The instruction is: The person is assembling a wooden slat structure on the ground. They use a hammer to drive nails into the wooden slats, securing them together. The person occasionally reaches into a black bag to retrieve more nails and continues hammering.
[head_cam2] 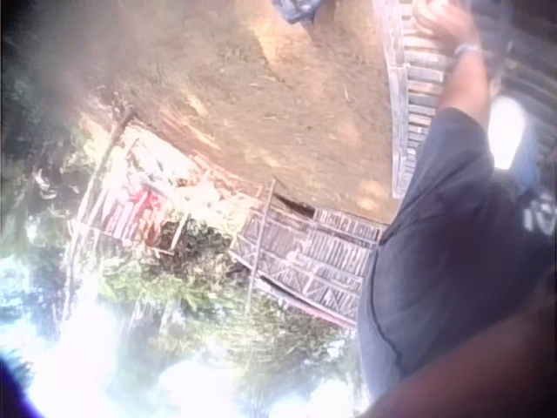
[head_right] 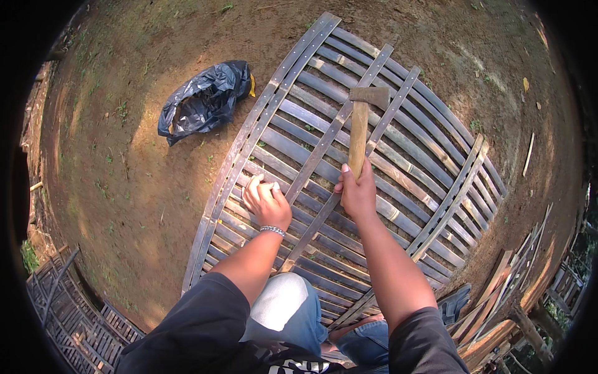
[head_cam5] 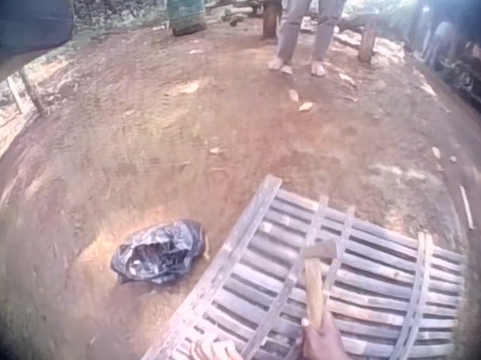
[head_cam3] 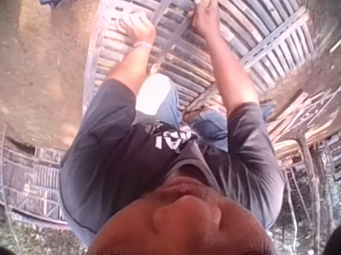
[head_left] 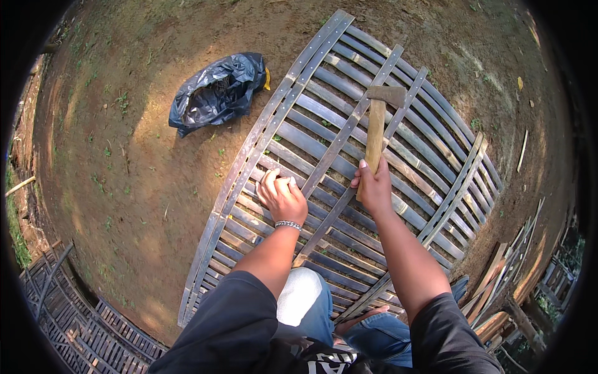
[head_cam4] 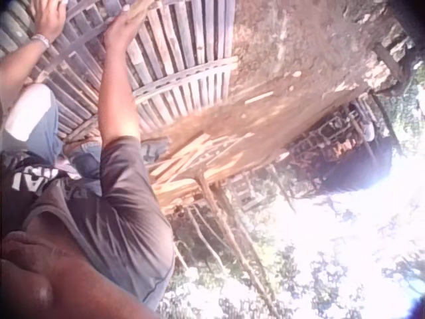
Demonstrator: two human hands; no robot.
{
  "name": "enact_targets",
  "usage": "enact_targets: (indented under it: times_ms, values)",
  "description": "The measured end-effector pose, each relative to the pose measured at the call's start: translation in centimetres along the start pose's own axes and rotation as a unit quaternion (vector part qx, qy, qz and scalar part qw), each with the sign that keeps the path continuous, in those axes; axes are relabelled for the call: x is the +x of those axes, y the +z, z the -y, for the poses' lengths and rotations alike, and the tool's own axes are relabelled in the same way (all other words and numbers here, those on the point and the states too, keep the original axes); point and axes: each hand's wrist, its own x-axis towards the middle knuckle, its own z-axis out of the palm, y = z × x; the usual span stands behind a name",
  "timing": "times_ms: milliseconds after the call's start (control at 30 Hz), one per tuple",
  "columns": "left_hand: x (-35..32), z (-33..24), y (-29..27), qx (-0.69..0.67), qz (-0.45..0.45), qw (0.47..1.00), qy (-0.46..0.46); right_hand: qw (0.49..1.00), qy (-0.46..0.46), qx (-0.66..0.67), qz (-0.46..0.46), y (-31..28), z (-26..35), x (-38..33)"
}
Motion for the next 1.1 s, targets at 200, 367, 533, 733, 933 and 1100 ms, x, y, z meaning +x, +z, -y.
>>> enact_targets:
  times_ms: [200,367,533,733,933,1100]
  values:
    - [0.7,-0.4,-0.5,0.0,0.022,1.0,-0.004,0.997,0.067,-0.028,-0.037,1.0,0.7,1.1]
    - [0.6,-0.4,-0.4,0.005,0.036,0.999,-0.018,0.991,0.097,-0.083,-0.034,1.4,1.9,1.5]
    - [0.5,-0.1,-0.2,0.008,0.035,0.999,-0.025,0.991,0.11,-0.074,0.012,1.1,1.7,1.9]
    - [0.6,-0.3,-0.2,0.023,0.042,0.999,-0.02,0.989,0.122,-0.075,0.032,0.5,1.7,2.3]
    - [0.7,-0.7,0.1,0.021,0.035,0.999,-0.008,0.989,0.129,-0.047,0.062,-0.6,3.1,2.4]
    - [0.4,-0.4,-0.1,0.033,0.041,0.999,0.001,0.996,0.043,-0.036,0.069,-6.1,7.1,-1.4]
